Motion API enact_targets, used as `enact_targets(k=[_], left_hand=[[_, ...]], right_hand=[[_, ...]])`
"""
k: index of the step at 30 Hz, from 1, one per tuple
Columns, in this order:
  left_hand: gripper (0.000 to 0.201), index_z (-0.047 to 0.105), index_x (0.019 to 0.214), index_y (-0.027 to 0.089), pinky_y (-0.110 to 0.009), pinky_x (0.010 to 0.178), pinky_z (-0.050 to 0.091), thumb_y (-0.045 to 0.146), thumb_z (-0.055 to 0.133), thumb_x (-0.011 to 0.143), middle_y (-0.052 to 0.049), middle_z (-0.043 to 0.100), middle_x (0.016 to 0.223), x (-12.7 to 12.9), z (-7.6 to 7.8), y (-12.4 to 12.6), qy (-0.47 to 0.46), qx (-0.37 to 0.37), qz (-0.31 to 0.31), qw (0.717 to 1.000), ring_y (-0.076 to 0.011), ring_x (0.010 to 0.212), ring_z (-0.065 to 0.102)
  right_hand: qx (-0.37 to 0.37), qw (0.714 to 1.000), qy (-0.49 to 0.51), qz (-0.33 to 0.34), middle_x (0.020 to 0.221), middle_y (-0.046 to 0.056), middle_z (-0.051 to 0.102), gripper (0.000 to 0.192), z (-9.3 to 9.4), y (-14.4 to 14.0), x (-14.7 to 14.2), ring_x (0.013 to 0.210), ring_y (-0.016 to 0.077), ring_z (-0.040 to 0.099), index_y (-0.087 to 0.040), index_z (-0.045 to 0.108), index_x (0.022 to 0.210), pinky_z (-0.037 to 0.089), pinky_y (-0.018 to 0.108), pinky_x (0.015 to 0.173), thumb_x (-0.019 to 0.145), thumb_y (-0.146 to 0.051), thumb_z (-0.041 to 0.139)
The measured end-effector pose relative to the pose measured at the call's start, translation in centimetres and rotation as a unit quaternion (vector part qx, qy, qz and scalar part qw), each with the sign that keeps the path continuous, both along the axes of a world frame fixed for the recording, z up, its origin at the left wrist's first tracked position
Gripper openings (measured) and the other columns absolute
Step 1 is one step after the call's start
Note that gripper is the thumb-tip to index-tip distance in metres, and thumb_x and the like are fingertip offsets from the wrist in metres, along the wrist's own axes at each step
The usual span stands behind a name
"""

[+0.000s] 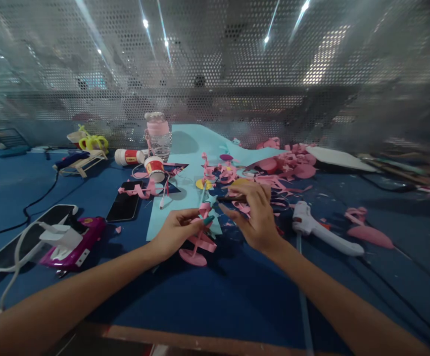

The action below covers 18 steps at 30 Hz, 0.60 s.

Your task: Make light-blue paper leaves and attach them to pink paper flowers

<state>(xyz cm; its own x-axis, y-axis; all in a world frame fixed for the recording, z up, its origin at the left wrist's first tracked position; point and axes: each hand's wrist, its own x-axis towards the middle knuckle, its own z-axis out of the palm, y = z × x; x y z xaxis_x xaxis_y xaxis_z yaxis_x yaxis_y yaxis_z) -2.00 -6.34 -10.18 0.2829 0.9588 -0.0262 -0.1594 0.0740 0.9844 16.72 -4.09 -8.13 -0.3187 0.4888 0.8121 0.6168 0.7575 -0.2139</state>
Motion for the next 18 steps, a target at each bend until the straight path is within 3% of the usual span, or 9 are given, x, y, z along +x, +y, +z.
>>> enact_targets(k=[3,9,18], left_hand=[[0.037,0.065,0.088,0.011,-0.030,0.063,0.054,0.039,0.069,0.064,-0.005,0.066,0.073,0.26,-0.17,-0.34,0.002,-0.008,-0.013,1.000,-0.0165,0.064,0.065],[0.030,0.066,0.089,0.012,-0.031,0.062,0.055,0.034,0.068,0.067,-0.003,0.066,0.069,0.28,-0.51,-0.40,-0.010,-0.007,-0.036,0.999,-0.0176,0.061,0.066],[0.036,0.064,0.096,0.012,-0.037,0.063,0.056,0.033,0.068,0.067,-0.005,0.064,0.074,0.31,-0.67,-0.47,-0.037,-0.030,-0.061,0.997,-0.0201,0.062,0.067]], right_hand=[[-0.021,1.000,-0.003,0.018,0.103,0.008,0.061,0.038,0.09,-0.51,-0.49,0.099,0.0233,0.051,-0.022,0.051,0.110,0.037,0.040,0.087,0.080,-0.046,0.050],[-0.024,0.998,0.044,0.033,0.096,0.004,0.067,0.029,0.10,-0.98,-1.04,0.096,0.0231,0.055,-0.025,0.061,0.102,0.040,0.041,0.087,0.074,-0.035,0.063],[0.000,0.999,0.009,0.036,0.095,0.001,0.070,0.023,0.07,-0.71,-0.63,0.096,0.0213,0.058,-0.025,0.064,0.100,0.044,0.040,0.084,0.078,-0.024,0.060]])
